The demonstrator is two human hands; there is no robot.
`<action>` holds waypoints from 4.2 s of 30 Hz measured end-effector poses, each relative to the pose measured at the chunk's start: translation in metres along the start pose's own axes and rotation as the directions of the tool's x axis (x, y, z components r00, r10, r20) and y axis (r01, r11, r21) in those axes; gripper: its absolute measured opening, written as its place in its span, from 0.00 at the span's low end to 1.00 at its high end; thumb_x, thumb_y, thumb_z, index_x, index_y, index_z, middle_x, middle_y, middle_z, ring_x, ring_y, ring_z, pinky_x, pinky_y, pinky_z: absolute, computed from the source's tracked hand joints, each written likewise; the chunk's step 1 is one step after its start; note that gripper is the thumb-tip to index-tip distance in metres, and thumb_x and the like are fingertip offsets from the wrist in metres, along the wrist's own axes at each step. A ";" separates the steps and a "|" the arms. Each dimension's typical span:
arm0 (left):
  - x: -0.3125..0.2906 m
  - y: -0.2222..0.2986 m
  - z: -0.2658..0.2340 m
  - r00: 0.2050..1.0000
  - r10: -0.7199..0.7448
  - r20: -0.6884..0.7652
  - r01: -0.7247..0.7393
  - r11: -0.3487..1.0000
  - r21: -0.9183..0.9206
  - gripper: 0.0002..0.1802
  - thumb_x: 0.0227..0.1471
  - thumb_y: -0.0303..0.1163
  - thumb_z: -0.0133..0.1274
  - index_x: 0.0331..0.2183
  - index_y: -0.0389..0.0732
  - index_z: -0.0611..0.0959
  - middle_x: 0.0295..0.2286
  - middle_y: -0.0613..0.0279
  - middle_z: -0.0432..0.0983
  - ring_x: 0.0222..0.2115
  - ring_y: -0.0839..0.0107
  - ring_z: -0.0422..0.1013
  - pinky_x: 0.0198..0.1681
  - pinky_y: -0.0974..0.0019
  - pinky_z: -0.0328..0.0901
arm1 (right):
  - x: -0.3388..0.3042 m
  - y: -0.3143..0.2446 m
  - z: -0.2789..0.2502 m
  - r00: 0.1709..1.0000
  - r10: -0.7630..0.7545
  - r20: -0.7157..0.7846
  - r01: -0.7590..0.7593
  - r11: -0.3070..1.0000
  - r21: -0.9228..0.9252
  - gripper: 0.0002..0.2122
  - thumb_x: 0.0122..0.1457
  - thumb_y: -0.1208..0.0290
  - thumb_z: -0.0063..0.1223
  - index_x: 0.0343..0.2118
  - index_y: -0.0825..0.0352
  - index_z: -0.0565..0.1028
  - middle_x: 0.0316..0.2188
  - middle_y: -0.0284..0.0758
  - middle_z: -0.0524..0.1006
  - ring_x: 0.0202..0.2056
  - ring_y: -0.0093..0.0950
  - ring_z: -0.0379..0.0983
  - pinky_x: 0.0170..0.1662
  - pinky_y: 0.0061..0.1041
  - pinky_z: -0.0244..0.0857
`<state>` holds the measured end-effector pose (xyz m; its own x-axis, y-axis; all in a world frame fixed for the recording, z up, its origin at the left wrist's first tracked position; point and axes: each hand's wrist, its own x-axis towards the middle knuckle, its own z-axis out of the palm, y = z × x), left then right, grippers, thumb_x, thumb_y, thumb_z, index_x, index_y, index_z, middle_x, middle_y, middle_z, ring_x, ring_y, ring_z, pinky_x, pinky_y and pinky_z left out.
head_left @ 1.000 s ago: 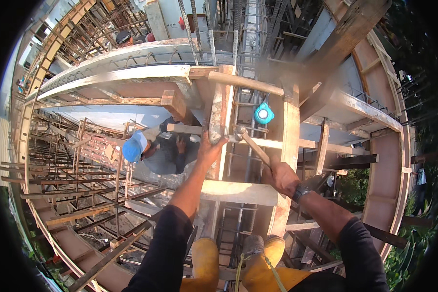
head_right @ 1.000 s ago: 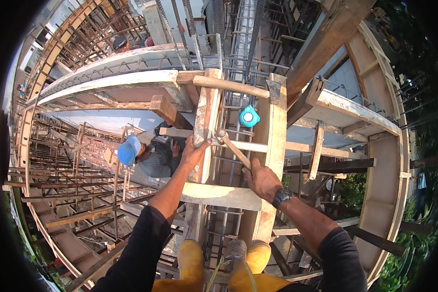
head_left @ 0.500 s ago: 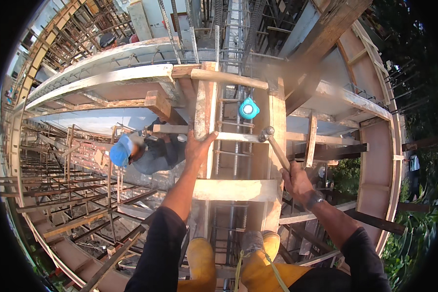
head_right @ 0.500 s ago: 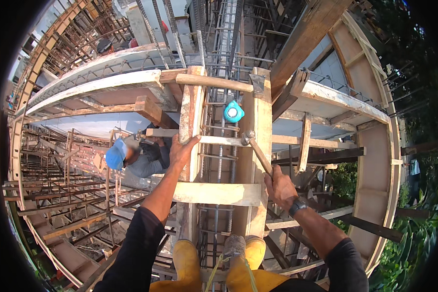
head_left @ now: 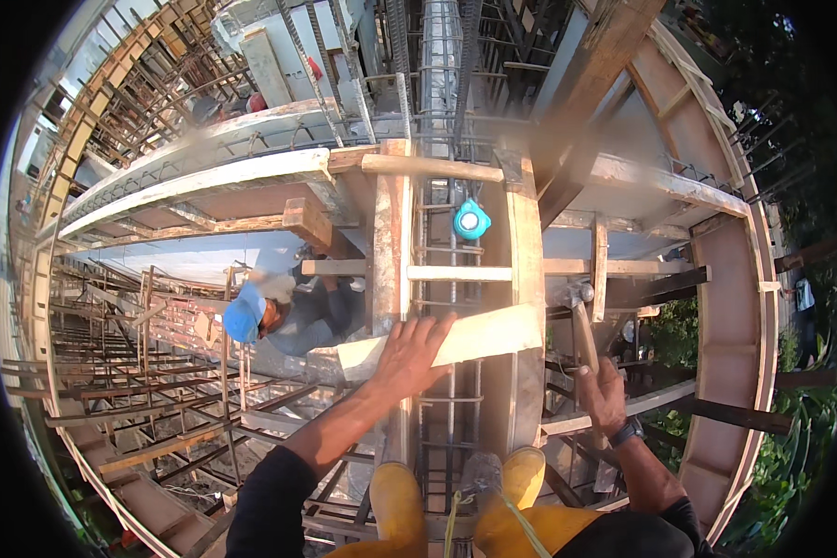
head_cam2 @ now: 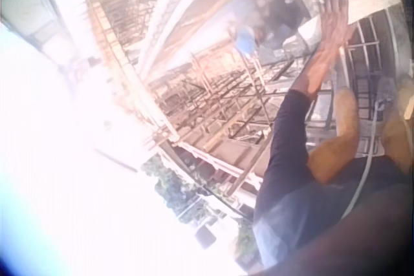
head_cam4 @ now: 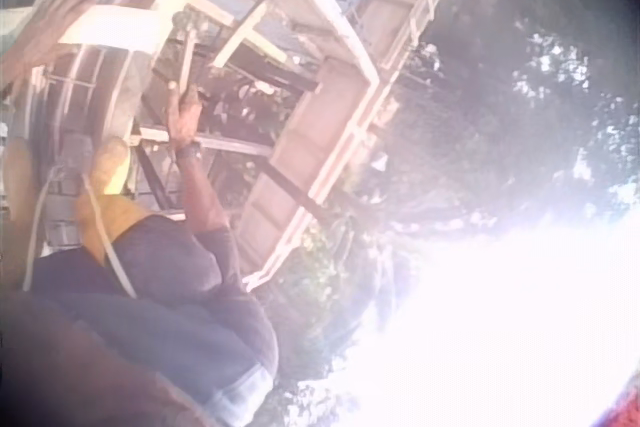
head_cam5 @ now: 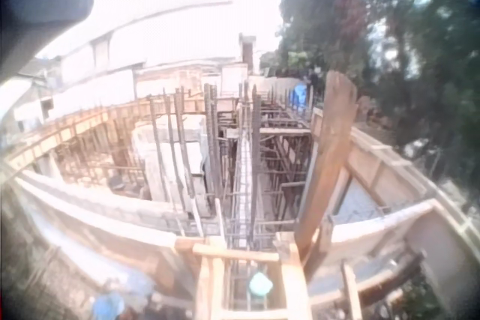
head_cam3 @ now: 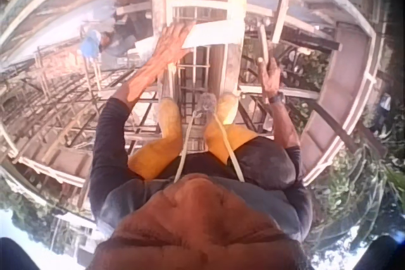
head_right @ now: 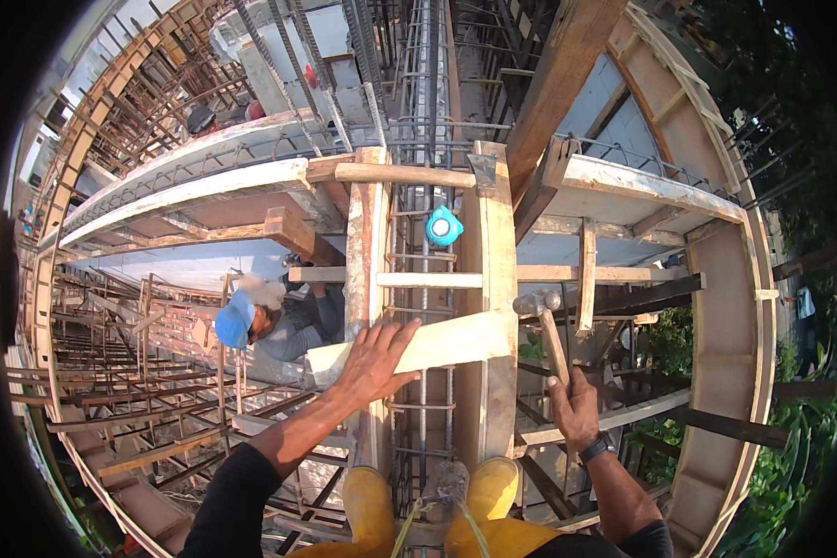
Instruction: The person secures wooden formwork for a concrete beam by positioning wooden spacers and nailing them into the side panels with a hammer.
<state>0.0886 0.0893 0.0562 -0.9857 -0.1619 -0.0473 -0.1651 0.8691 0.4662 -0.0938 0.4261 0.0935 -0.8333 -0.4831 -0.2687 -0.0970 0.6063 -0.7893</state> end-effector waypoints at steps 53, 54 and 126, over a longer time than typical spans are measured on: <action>0.226 -0.124 -0.010 0.429 -0.641 -0.637 0.092 0.732 -0.675 0.18 0.67 0.37 0.44 0.45 0.34 0.80 0.43 0.48 0.71 0.46 0.53 0.69 0.53 0.56 0.62 | -0.041 0.045 -0.035 0.892 0.452 0.017 -0.438 0.856 0.276 0.15 0.64 0.61 0.59 0.37 0.71 0.71 0.18 0.27 0.70 0.16 0.15 0.65 0.18 0.20 0.58; 0.229 -0.129 -0.014 0.432 -0.639 -0.636 0.089 0.733 -0.675 0.18 0.67 0.37 0.44 0.45 0.34 0.80 0.43 0.48 0.71 0.46 0.53 0.69 0.53 0.56 0.62 | -0.042 0.045 -0.034 0.899 0.437 0.009 -0.420 0.858 0.297 0.16 0.64 0.61 0.59 0.37 0.71 0.71 0.19 0.27 0.70 0.17 0.15 0.65 0.18 0.21 0.59; 0.201 -0.096 -0.027 0.920 0.125 -0.371 -0.099 0.991 0.089 0.21 0.56 0.43 0.60 0.47 0.42 0.80 0.45 0.56 0.74 0.50 0.53 0.68 0.56 0.52 0.62 | -0.061 0.043 -0.057 0.917 0.394 -0.056 -0.386 0.915 0.117 0.17 0.63 0.57 0.60 0.33 0.68 0.70 0.16 0.25 0.67 0.18 0.15 0.63 0.20 0.20 0.58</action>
<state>-0.0930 -0.0395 0.0255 -0.9151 -0.2132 0.3423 -0.0688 0.9189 0.3884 -0.0786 0.5180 0.1073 -0.8331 -0.1687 -0.5268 0.2966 0.6675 -0.6829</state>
